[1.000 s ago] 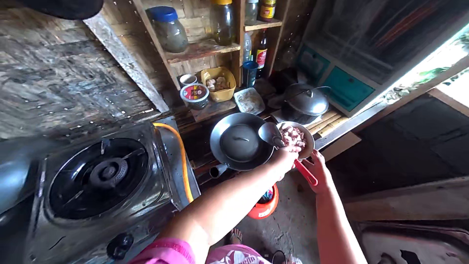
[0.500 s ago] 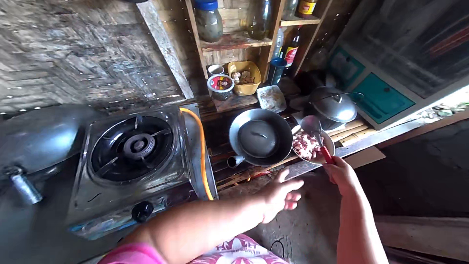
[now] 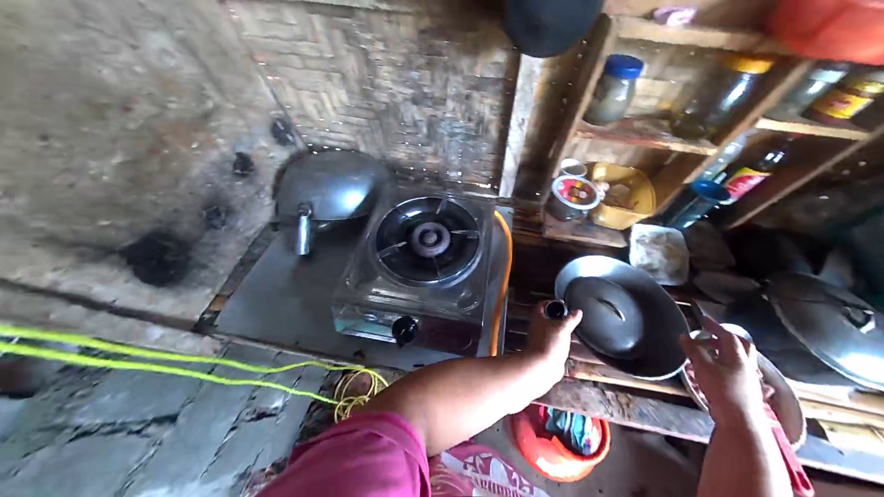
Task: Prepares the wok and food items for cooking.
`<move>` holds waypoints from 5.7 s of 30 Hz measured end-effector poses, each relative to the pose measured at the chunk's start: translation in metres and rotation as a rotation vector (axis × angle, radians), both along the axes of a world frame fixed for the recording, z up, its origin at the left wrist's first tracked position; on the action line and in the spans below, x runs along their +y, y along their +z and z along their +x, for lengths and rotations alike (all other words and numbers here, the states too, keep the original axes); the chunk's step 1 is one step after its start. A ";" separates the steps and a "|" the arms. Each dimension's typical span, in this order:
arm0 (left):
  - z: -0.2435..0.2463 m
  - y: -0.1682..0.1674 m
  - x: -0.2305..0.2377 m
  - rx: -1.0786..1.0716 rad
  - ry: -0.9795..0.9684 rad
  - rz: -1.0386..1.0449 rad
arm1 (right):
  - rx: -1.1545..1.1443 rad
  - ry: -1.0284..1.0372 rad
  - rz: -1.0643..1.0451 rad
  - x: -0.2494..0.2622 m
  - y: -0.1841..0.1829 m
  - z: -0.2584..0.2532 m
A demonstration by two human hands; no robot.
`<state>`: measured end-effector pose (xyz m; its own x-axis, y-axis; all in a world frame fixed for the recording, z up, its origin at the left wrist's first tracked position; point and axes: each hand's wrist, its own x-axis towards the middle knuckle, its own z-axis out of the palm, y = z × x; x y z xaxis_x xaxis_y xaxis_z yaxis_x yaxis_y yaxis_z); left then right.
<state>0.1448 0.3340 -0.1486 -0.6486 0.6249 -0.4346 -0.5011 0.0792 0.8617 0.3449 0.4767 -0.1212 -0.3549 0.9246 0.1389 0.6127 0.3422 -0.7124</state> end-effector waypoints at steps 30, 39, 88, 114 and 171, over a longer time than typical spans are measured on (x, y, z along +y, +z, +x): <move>-0.326 0.141 -0.203 0.157 0.309 0.136 | 0.464 0.394 -0.632 -0.094 0.060 -0.304; -0.359 0.124 -0.206 0.111 0.246 0.093 | 0.395 0.296 -0.661 -0.114 0.058 -0.324; -0.198 -0.064 -0.478 -0.116 0.365 -0.125 | 0.086 0.258 0.171 -0.104 0.238 -0.291; -0.175 -0.073 -0.460 0.134 0.036 -0.328 | -0.376 -0.112 -0.104 -0.103 -0.051 -0.104; -0.295 0.033 -0.316 1.936 -0.933 -0.643 | -0.556 0.351 0.033 -0.410 -0.038 -0.271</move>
